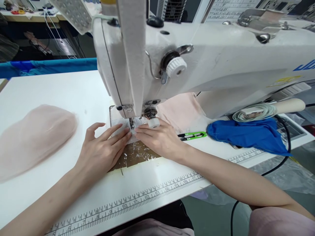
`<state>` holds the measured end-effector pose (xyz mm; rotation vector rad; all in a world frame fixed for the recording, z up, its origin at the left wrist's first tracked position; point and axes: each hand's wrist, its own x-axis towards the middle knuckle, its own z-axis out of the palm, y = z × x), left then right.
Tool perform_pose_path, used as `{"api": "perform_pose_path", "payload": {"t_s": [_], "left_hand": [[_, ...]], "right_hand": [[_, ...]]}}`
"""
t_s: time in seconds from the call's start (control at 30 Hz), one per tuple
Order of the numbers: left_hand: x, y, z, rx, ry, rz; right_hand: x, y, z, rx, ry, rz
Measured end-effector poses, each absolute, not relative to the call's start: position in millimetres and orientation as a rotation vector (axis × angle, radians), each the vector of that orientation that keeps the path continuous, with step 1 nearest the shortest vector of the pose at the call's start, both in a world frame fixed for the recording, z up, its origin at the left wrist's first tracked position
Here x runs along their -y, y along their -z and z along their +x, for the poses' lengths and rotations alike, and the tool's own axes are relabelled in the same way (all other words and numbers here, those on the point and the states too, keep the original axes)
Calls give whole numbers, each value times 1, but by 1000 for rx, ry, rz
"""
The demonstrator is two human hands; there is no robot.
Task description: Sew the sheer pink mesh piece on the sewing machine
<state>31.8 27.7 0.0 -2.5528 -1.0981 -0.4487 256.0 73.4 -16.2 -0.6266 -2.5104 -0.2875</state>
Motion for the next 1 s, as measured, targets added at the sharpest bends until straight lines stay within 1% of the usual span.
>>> {"api": "perform_pose_path", "payload": {"t_s": [0.47,0.67,1.0], "left_hand": [[-36,1,33,1104,449,-2520],[-41,4,33,1084,487,-2510],[-43,6,31,1099,484,-2500]], "right_hand": [[-76,12,253,2596,358,-707],[-79,15,251,2592,255,-781],[-81,14,250,2609,317,-793]]}}
